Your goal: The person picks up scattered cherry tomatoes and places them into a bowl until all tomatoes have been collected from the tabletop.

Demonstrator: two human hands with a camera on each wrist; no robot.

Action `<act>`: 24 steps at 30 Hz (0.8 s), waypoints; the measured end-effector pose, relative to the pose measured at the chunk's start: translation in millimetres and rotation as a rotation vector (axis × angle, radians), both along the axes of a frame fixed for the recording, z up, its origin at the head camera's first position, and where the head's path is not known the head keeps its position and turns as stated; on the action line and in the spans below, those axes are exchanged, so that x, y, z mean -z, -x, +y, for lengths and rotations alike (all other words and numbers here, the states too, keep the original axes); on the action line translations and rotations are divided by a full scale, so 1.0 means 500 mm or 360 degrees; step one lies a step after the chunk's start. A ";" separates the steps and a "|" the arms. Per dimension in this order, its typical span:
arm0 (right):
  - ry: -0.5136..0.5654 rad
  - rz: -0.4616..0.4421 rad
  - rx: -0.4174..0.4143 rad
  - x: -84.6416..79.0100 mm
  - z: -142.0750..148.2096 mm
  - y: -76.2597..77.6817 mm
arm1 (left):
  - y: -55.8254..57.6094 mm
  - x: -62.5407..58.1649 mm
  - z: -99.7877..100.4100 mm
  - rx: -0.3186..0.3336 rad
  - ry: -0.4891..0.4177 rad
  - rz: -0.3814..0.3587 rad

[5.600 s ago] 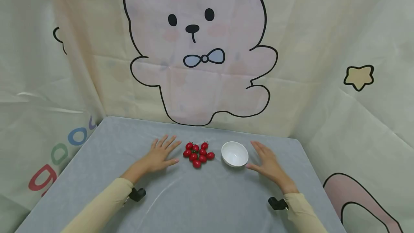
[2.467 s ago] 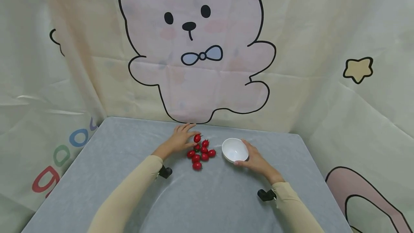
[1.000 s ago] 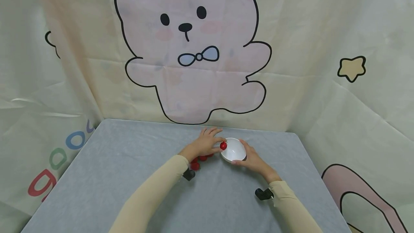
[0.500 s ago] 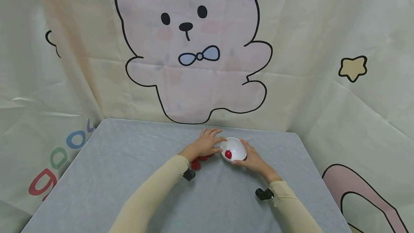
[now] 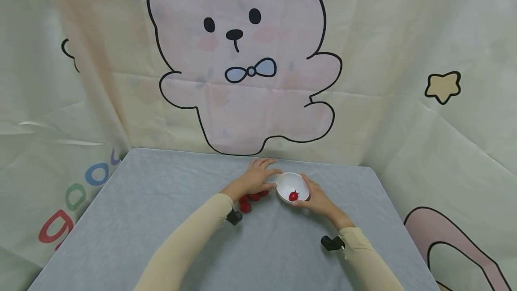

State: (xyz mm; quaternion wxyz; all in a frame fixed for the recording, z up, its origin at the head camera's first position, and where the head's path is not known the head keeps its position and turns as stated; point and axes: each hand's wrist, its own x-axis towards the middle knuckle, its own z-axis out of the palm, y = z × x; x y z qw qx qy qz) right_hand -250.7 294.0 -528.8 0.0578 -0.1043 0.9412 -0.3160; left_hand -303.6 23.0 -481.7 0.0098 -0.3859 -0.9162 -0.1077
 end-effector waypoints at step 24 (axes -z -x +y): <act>0.0100 0.0027 0.0007 0.009 0.001 -0.001 | 0.029 0.044 -0.210 -0.0354 -0.0235 -0.0149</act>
